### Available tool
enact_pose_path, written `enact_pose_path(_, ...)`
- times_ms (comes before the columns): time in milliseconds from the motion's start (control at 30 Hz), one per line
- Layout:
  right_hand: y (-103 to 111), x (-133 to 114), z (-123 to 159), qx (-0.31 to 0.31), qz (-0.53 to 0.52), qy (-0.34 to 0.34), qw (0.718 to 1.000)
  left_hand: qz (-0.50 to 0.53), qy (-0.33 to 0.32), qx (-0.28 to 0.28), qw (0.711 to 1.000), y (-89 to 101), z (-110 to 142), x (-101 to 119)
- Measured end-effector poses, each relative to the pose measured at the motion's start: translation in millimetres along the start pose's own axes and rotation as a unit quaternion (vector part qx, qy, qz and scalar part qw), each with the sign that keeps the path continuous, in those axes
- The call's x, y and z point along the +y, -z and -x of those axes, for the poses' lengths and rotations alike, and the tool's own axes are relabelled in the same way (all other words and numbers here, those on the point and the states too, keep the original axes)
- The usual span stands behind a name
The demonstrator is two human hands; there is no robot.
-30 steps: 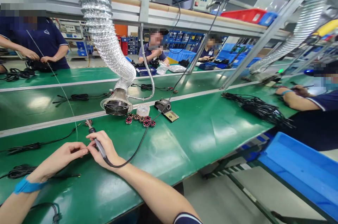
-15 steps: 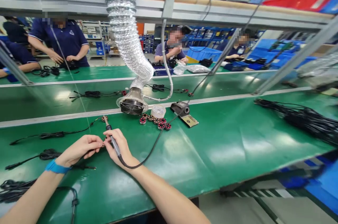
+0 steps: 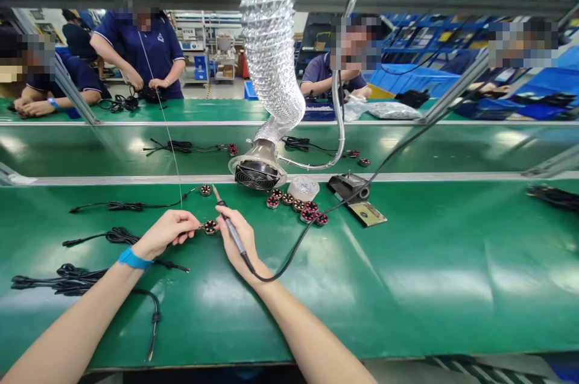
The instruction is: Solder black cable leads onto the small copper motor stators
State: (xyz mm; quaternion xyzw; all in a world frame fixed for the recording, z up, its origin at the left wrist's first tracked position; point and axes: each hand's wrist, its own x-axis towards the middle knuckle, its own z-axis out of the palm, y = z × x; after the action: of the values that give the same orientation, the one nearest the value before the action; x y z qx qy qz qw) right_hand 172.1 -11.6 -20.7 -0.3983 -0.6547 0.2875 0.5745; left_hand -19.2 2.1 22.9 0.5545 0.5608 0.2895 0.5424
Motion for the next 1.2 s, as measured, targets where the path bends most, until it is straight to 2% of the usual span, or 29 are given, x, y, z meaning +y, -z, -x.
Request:
enact_pose_path(100, 5.1, 0.3, -1.8, 0.024, -0.046, -0.066, 0.996, 0.014, 0.007, 0.020, 1.000, 0.6, -2.4, -2.1)
enact_pose_path(233, 6.7, 1.2, -1.0, 0.033, -0.095, -0.095, 0.990, 0.027, 0.012, 0.036, 0.999, -0.2, -5.7, -6.0)
enact_pose_path(467, 4.2, -0.3, -0.9, 0.003, -0.098, -0.090, 0.991, 0.043, 0.017, 0.065, 0.997, -0.3, -15.0, -15.3)
enact_pose_path(833, 5.3, -0.6, 1.1, -0.029, -0.061, -0.079, 0.995, 0.019, 0.009, 0.050, 0.999, -1.8, -18.7, -19.1)
enact_pose_path(1200, 2.8, -0.1, 0.3, -0.049, -0.070, -0.105, 0.991, 0.020, -0.003, 0.044, 0.999, -2.0, -20.7, -21.2)
